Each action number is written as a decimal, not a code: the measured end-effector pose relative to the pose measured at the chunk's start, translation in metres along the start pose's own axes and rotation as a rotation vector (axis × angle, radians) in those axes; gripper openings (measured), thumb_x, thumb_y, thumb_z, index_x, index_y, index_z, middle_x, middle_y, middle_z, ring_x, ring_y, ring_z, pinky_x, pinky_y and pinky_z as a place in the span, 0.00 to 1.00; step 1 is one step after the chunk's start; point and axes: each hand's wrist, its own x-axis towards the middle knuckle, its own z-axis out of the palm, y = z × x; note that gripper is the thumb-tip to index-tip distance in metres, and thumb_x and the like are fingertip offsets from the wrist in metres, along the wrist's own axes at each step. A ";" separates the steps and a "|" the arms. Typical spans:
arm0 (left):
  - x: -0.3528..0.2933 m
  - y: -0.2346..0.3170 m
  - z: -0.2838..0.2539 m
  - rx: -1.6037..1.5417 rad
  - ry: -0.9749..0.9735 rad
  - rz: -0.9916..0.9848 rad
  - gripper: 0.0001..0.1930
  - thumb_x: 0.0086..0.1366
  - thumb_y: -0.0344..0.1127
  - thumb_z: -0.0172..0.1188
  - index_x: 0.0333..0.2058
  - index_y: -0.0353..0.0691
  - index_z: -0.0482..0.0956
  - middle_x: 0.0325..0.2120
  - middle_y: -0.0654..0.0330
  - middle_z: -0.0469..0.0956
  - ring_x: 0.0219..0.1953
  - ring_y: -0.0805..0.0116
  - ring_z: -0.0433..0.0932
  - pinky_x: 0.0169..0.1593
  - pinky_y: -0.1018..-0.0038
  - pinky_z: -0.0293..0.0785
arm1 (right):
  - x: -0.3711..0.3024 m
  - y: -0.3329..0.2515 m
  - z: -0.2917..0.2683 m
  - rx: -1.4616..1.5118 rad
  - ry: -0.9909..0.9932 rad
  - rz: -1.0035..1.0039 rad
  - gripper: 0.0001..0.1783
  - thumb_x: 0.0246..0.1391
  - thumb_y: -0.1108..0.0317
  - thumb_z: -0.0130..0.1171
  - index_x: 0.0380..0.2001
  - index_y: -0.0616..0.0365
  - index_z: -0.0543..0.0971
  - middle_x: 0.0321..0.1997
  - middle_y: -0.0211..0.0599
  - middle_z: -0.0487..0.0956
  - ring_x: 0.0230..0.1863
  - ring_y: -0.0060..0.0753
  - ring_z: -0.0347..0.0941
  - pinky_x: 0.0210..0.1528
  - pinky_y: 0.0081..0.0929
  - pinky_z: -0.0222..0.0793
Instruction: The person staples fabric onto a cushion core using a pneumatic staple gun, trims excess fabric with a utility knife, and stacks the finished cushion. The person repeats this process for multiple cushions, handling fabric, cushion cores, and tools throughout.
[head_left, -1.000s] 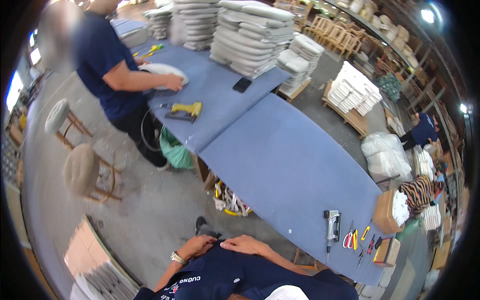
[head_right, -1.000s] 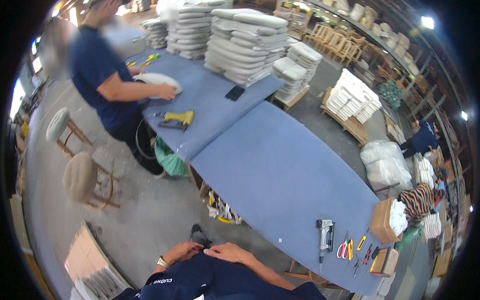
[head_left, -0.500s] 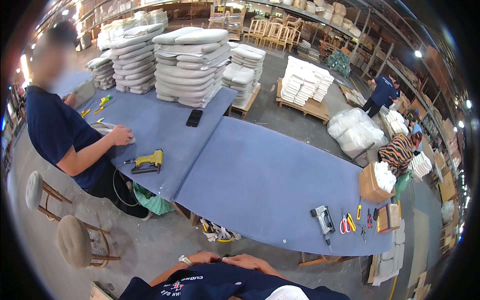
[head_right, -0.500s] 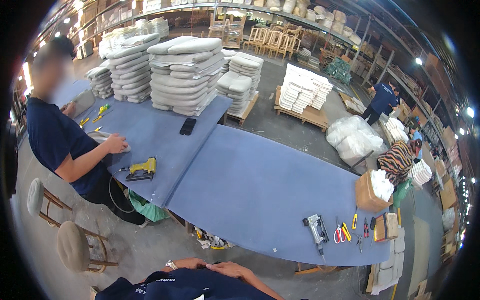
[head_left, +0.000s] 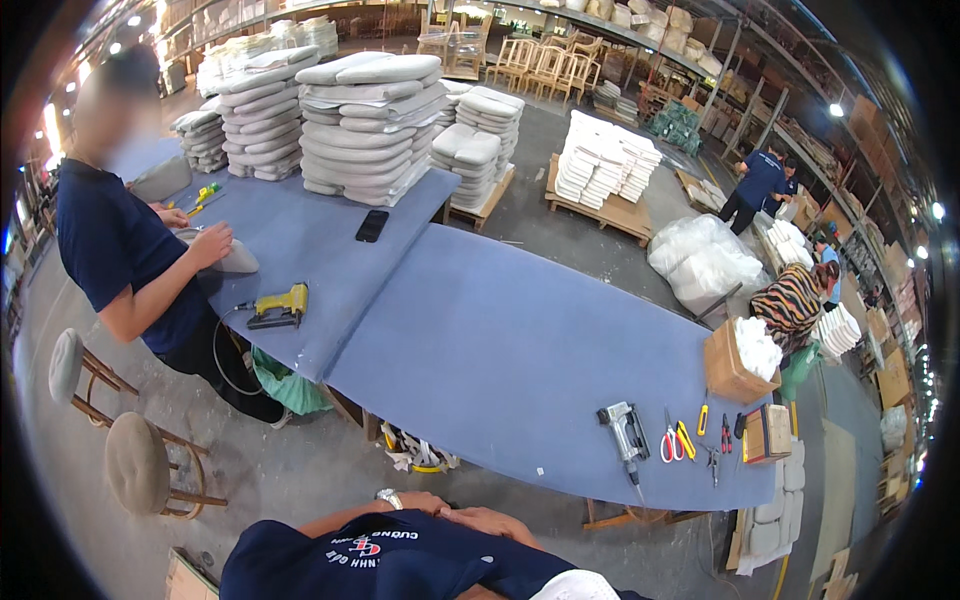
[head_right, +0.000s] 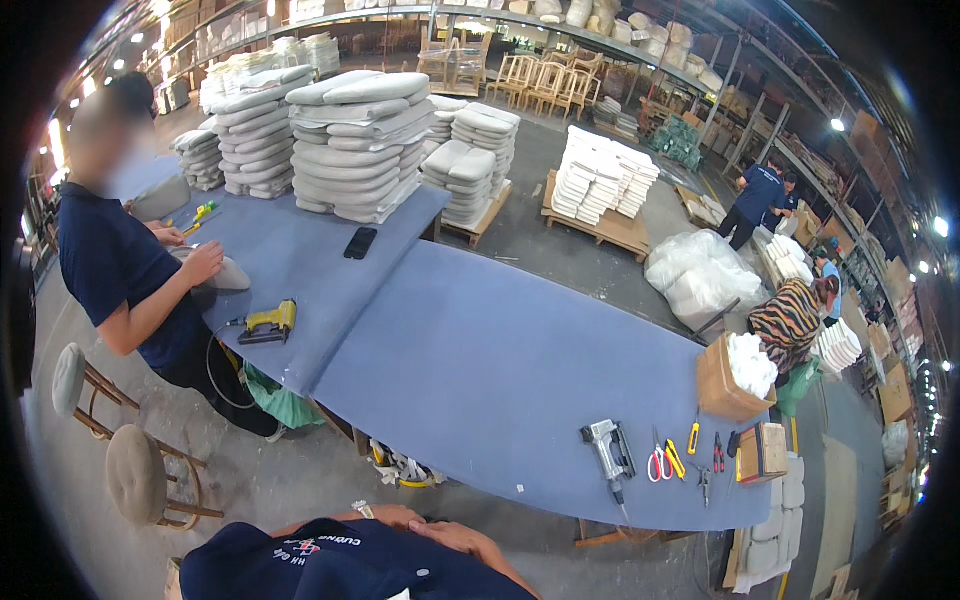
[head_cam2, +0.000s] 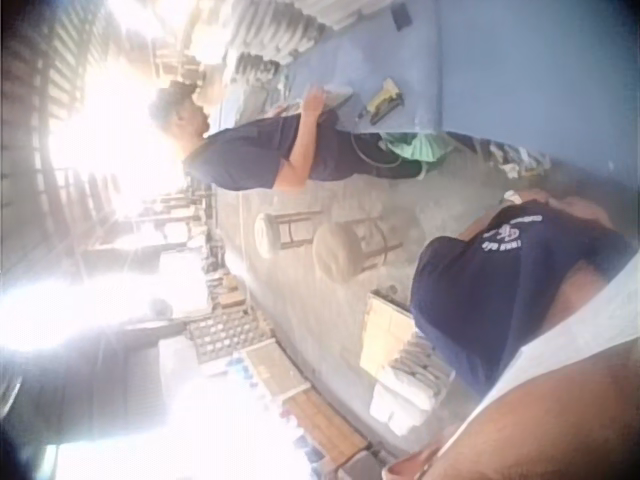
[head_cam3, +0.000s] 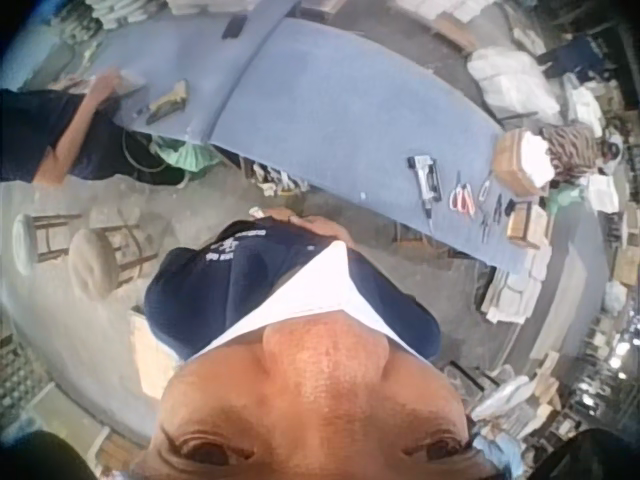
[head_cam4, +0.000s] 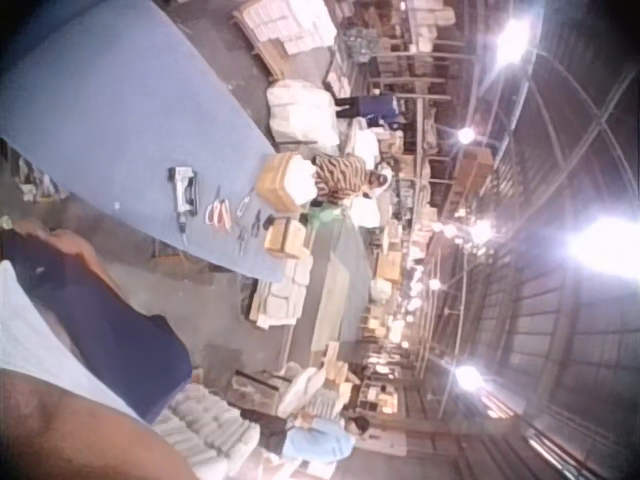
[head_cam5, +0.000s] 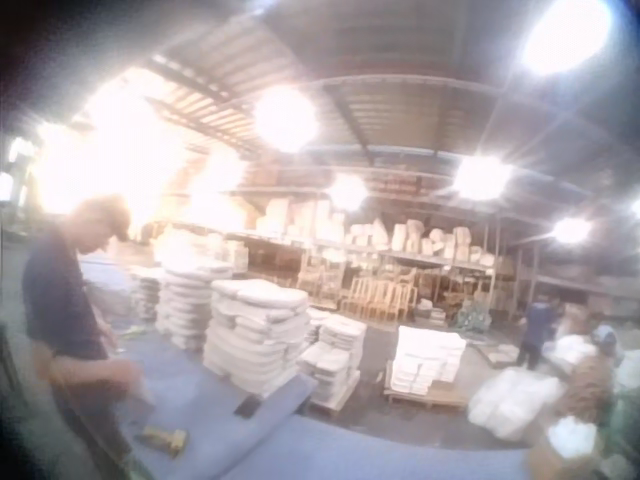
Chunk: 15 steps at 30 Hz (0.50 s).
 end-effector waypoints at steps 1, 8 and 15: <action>0.009 -0.014 0.005 0.027 -0.033 -0.016 0.22 0.68 0.53 0.57 0.49 0.41 0.82 0.42 0.44 0.86 0.46 0.39 0.83 0.48 0.51 0.76 | 0.004 0.007 0.002 0.037 -0.035 -0.003 0.53 0.63 0.19 0.35 0.63 0.56 0.79 0.65 0.49 0.78 0.67 0.45 0.73 0.70 0.38 0.63; 0.025 0.010 0.001 0.084 -0.103 -0.089 0.25 0.68 0.51 0.59 0.57 0.43 0.79 0.50 0.44 0.83 0.52 0.39 0.81 0.55 0.49 0.74 | 0.038 0.083 0.006 0.196 0.032 -0.047 0.43 0.68 0.28 0.42 0.62 0.55 0.80 0.62 0.43 0.81 0.63 0.39 0.75 0.66 0.33 0.66; 0.018 -0.016 0.013 0.058 -0.099 -0.160 0.28 0.69 0.54 0.59 0.61 0.43 0.77 0.55 0.43 0.81 0.56 0.39 0.79 0.59 0.51 0.73 | 0.014 0.046 0.003 0.122 -0.006 -0.026 0.40 0.70 0.32 0.44 0.63 0.55 0.79 0.60 0.42 0.82 0.61 0.38 0.75 0.65 0.33 0.67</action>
